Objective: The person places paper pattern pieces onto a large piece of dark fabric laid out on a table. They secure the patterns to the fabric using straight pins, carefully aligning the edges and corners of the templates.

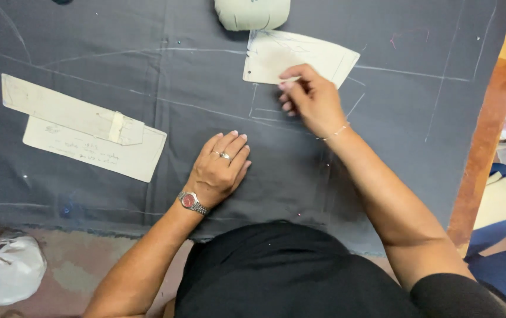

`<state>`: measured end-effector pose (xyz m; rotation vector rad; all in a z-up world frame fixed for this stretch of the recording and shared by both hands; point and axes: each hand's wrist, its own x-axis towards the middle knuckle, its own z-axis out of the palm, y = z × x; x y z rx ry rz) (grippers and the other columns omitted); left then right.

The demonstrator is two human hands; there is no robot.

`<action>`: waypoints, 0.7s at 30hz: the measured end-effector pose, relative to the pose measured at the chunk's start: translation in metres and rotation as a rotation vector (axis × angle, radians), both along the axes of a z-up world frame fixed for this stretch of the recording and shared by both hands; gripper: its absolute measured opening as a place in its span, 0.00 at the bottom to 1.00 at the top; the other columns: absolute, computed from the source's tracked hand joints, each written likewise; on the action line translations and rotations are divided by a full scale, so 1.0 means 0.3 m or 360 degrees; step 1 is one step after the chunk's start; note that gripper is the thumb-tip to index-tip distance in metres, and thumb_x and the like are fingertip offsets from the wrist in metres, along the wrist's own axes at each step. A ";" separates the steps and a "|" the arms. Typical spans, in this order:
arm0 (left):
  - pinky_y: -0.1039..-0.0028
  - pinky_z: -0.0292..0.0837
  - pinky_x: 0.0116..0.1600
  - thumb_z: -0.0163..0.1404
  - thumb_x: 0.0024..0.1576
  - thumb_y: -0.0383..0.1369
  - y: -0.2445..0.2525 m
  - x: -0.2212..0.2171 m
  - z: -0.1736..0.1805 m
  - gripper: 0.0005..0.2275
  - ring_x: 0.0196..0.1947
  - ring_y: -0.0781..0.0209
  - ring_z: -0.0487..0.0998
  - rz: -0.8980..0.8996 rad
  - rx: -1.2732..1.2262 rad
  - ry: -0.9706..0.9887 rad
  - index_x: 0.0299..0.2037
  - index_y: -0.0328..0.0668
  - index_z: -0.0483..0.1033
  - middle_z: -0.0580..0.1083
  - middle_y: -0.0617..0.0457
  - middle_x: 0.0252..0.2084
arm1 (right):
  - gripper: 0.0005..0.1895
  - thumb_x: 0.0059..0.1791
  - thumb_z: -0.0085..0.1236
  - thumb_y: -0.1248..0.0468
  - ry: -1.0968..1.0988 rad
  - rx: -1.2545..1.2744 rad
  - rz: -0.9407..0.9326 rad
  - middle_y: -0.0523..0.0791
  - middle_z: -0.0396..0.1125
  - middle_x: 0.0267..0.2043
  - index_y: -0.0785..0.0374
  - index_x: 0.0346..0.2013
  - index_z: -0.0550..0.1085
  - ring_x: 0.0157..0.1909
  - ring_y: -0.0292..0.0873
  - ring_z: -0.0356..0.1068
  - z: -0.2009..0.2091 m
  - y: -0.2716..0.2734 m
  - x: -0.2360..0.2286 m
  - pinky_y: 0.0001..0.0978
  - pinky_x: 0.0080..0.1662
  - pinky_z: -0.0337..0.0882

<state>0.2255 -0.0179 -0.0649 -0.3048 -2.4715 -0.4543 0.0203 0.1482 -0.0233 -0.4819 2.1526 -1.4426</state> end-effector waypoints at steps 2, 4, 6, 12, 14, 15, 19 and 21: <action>0.58 0.71 0.62 0.49 0.64 0.37 -0.006 0.009 0.019 0.12 0.54 0.48 0.79 -0.0012 0.0036 -0.0039 0.46 0.38 0.79 0.78 0.45 0.49 | 0.10 0.57 0.47 0.73 0.0290 0.0029 -0.0071 0.53 0.72 0.31 0.65 0.47 0.77 0.32 0.43 0.77 -0.042 0.092 -0.094 0.33 0.33 0.81; 0.58 0.72 0.61 0.49 0.64 0.38 -0.013 0.002 0.057 0.11 0.54 0.48 0.79 -0.0035 0.0080 -0.0077 0.46 0.38 0.80 0.78 0.45 0.49 | 0.15 0.57 0.44 0.78 0.0580 0.0066 -0.0154 0.53 0.71 0.33 0.64 0.43 0.80 0.35 0.45 0.78 -0.039 0.162 -0.175 0.35 0.36 0.81; 0.55 0.74 0.57 0.53 0.61 0.29 -0.023 -0.008 0.116 0.07 0.50 0.44 0.79 -0.0115 0.0194 -0.0177 0.44 0.33 0.79 0.77 0.40 0.50 | 0.13 0.53 0.57 0.74 0.1214 0.0371 0.0163 0.50 0.69 0.45 0.64 0.52 0.76 0.45 0.44 0.70 0.003 0.202 -0.233 0.32 0.44 0.73; 0.55 0.73 0.56 0.56 0.60 0.30 0.001 -0.072 0.116 0.08 0.51 0.44 0.77 -0.0123 0.0082 -0.0179 0.45 0.35 0.79 0.77 0.42 0.52 | 0.46 0.33 0.81 0.53 0.0707 0.1016 0.0415 0.50 0.63 0.57 0.59 0.60 0.68 0.58 0.51 0.63 0.058 0.157 -0.358 0.47 0.54 0.66; 0.56 0.74 0.56 0.56 0.60 0.31 0.016 -0.075 0.108 0.08 0.50 0.44 0.78 -0.0143 0.0161 -0.0184 0.45 0.35 0.80 0.77 0.42 0.51 | 0.42 0.32 0.81 0.53 0.0569 0.1105 0.0450 0.47 0.65 0.52 0.58 0.56 0.70 0.54 0.49 0.64 0.049 0.146 -0.397 0.42 0.51 0.66; 0.56 0.75 0.55 0.56 0.61 0.31 0.022 -0.073 0.103 0.08 0.48 0.44 0.79 -0.0152 0.0237 -0.0195 0.45 0.35 0.80 0.78 0.42 0.51 | 0.39 0.32 0.81 0.53 0.0427 0.1185 0.0496 0.44 0.68 0.48 0.56 0.53 0.73 0.49 0.46 0.65 0.043 0.138 -0.414 0.37 0.48 0.65; 0.61 0.75 0.61 0.56 0.62 0.33 0.035 -0.031 0.119 0.12 0.55 0.46 0.79 -0.0021 0.0945 -0.0374 0.51 0.34 0.77 0.76 0.41 0.57 | 0.09 0.45 0.74 0.57 0.0209 0.1005 0.0265 0.35 0.69 0.30 0.50 0.32 0.78 0.32 0.32 0.61 0.204 0.179 -0.304 0.27 0.36 0.61; 0.75 0.78 0.58 0.54 0.59 0.31 0.038 0.004 0.085 0.24 0.60 0.56 0.78 0.0229 0.2290 -0.0796 0.65 0.35 0.65 0.70 0.46 0.65 | 0.10 0.47 0.74 0.65 0.0122 0.0498 0.0092 0.36 0.72 0.33 0.58 0.35 0.77 0.35 0.26 0.66 0.181 0.258 -0.242 0.17 0.38 0.68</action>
